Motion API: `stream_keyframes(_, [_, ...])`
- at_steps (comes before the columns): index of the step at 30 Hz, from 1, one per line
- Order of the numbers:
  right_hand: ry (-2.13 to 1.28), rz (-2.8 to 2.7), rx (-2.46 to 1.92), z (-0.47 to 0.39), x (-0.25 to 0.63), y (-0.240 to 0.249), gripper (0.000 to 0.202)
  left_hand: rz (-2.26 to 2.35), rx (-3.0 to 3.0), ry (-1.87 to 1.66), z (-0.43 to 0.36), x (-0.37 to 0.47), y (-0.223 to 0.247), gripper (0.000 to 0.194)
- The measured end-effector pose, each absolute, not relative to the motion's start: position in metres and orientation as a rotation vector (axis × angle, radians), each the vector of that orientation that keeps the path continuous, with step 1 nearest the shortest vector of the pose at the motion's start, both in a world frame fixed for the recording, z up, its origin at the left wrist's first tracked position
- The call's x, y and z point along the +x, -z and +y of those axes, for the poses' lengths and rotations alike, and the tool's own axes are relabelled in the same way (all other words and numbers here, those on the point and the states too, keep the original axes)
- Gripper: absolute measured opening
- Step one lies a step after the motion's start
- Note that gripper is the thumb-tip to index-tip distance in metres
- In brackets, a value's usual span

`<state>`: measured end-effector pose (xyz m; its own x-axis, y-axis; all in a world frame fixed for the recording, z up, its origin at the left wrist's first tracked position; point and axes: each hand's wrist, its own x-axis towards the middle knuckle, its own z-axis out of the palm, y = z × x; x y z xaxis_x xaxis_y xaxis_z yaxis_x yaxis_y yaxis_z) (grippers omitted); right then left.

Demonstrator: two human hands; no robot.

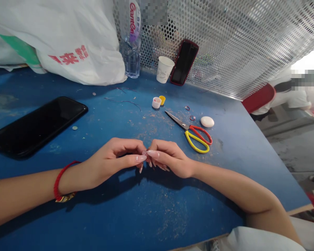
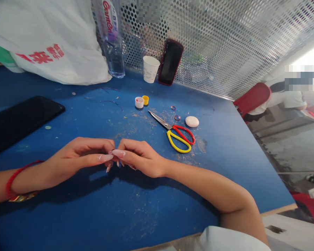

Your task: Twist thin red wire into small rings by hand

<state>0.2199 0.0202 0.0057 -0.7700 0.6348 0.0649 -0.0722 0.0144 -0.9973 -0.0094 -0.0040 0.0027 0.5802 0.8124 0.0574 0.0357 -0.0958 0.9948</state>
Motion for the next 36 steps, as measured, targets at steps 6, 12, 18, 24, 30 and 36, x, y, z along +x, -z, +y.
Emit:
stream_keyframes(6, [-1.523, -1.908, -0.678, 0.020, 0.221, -0.003, 0.045, 0.748, 1.559, -0.759, -0.002, -0.009, 0.001, 0.018])
stream_keyframes(12, [-1.086, -2.032, -0.630, 0.015, 0.223, 0.003, 0.037, 0.784, 1.497, -0.791, -0.005, -0.007, -0.001, 0.018])
stream_keyframes(18, [-0.752, -2.216, -0.411, 0.013, 0.222, 0.008, 0.026, 0.770, 1.550, -0.748, -0.003, -0.008, -0.001, 0.019])
stream_keyframes(24, [-0.768, -2.206, -0.416, 0.013, 0.221, 0.006, 0.026, 0.780, 1.507, -0.752, -0.003, -0.008, 0.000, 0.020])
stream_keyframes(30, [-0.850, -2.229, -0.438, 0.014, 0.222, 0.004, 0.029, 0.787, 1.491, -0.744, -0.004, -0.007, -0.001, 0.019])
stream_keyframes(36, [-0.995, -2.237, -0.480, 0.015, 0.222, 0.004, 0.031, 0.836, 1.455, -0.724, -0.006, -0.005, -0.005, 0.019])
